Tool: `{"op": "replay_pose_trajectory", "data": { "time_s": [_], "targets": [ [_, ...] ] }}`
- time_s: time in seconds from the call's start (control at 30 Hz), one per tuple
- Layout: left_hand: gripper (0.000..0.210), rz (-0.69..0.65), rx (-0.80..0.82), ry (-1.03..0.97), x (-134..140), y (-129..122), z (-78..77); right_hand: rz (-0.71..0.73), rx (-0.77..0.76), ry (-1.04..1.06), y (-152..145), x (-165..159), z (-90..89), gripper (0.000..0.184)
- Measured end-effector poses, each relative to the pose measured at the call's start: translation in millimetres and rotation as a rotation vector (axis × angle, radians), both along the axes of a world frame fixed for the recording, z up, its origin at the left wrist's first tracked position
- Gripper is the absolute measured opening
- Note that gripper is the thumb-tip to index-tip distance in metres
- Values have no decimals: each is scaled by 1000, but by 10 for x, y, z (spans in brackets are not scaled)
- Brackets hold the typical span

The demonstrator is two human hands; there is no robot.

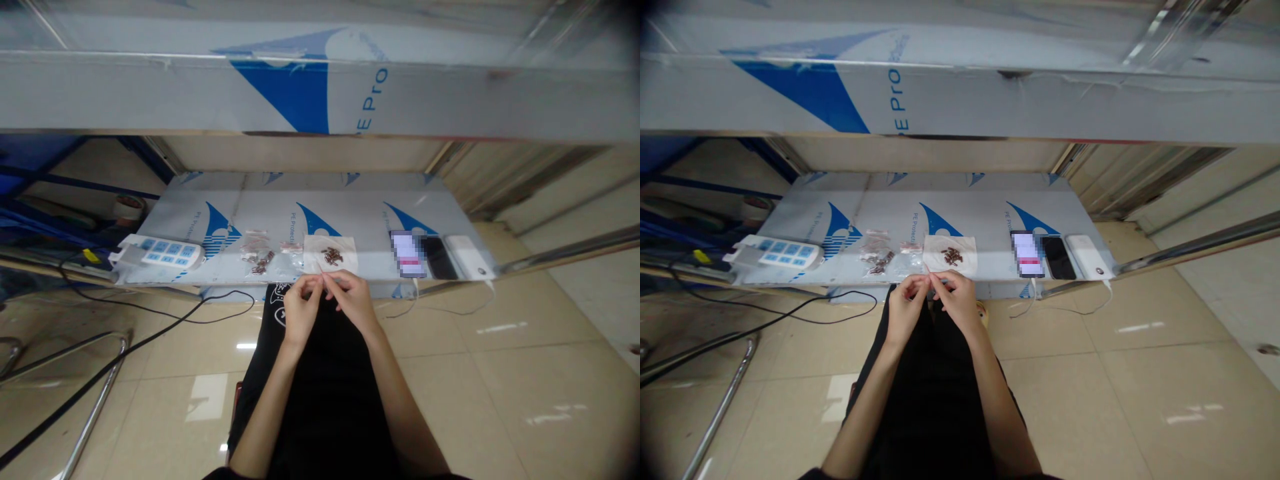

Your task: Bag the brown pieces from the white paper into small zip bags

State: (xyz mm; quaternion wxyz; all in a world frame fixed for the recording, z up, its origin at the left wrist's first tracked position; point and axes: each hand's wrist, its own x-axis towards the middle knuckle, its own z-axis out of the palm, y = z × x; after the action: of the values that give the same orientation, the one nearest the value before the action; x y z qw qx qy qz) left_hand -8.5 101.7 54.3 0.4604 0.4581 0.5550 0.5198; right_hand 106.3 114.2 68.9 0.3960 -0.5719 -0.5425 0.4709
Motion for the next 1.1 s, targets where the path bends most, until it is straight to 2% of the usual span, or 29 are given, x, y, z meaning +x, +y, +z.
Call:
{"op": "replay_pose_trajectory", "data": {
  "time_s": [0.1,0.23,0.4,0.53,0.63,0.73,0.83,1.1],
  "targets": [
    [15,-62,103,189,-23,7,23,23,48,-58,11,15,-47,29],
    [15,-116,170,279,-28,15,15,-26,148,-227,12,23,-85,20],
    [16,-108,162,266,-14,17,4,-60,162,-333,0,15,-43,17],
    [16,-97,142,236,-17,11,46,-66,199,-318,1,1,-27,16],
    [17,-122,117,245,-48,9,73,-19,204,-275,4,6,-40,16],
    [18,-166,112,282,-96,15,64,34,191,-244,-1,19,-43,18],
    [18,-150,127,286,-127,25,29,30,179,-249,-13,14,-24,23],
    [17,-128,143,326,-117,10,57,19,211,-399,-15,-27,10,17]
  ]
}}
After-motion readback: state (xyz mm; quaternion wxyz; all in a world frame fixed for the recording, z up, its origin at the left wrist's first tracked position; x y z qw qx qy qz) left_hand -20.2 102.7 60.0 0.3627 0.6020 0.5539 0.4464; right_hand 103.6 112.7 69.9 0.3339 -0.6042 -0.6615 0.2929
